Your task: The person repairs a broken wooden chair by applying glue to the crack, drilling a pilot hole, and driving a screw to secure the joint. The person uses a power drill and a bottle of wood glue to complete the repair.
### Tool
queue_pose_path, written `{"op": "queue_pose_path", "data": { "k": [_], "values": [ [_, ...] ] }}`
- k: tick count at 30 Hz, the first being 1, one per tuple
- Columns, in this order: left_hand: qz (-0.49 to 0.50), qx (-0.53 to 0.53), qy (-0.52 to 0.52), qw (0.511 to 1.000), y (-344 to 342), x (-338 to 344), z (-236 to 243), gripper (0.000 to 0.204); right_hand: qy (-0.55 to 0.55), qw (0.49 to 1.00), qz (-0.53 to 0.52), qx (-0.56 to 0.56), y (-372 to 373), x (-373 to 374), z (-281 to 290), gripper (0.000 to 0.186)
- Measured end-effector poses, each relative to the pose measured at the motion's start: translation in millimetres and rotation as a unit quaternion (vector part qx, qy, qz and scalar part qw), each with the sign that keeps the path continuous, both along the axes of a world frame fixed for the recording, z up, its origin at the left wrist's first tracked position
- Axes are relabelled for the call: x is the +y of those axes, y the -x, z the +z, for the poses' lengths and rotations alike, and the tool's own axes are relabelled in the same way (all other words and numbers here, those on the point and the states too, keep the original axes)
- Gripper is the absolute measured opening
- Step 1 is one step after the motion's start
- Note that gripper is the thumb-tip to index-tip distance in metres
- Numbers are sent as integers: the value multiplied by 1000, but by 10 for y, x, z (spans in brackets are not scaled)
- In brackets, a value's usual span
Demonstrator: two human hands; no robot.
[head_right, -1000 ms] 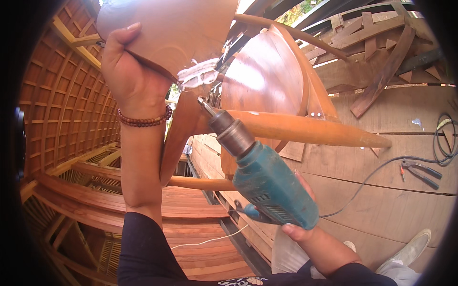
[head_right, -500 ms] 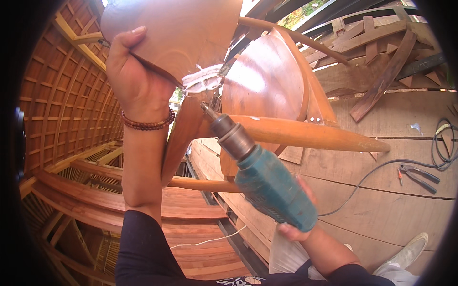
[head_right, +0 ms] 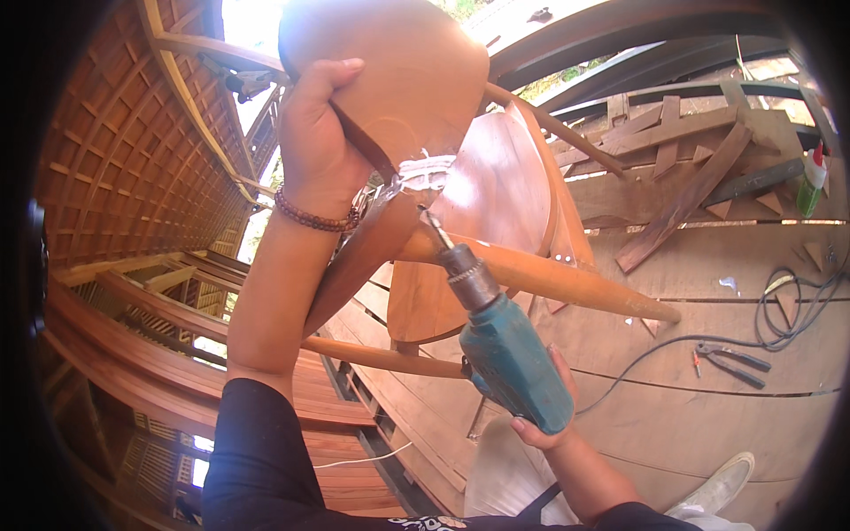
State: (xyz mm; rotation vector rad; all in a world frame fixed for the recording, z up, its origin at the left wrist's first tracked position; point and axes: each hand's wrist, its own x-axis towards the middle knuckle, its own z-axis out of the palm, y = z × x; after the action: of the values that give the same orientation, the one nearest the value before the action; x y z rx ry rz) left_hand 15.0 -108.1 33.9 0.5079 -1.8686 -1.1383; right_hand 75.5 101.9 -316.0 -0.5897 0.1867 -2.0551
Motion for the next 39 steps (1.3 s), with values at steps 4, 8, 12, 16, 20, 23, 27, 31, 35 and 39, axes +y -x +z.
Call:
{"op": "queue_pose_path", "data": {
  "k": [4,8,12,16,20,23,27,31,35,39],
  "values": [
    [-25,-36,-11,999,27,111,44,30,-41,998,23,-39,111,86,59,109],
    [-27,-29,-17,999,9,108,46,30,-72,995,26,-60,271,120,289,106],
    [-26,-22,-21,999,-1,100,34,31,-53,997,9,-49,245,108,159,106],
    [-28,-21,-26,999,2,93,32,31,-48,999,11,-12,218,88,9,106],
    [-27,-24,-28,999,2,98,52,31,-43,999,23,-23,256,72,83,107],
    [-29,-21,-30,999,22,88,57,31,-33,999,15,-16,269,44,31,110],
    [-23,-18,-37,999,-5,65,36,31,-15,1000,22,-2,192,100,-29,113],
    [-22,-17,-52,998,11,44,42,31,4,1000,22,-9,133,159,49,112],
    [-23,-12,-68,997,-12,-10,56,31,6,999,-21,23,132,124,74,108],
    [0,-8,-38,999,-17,24,60,31,-11,996,-55,75,135,88,72,107]
  ]
}}
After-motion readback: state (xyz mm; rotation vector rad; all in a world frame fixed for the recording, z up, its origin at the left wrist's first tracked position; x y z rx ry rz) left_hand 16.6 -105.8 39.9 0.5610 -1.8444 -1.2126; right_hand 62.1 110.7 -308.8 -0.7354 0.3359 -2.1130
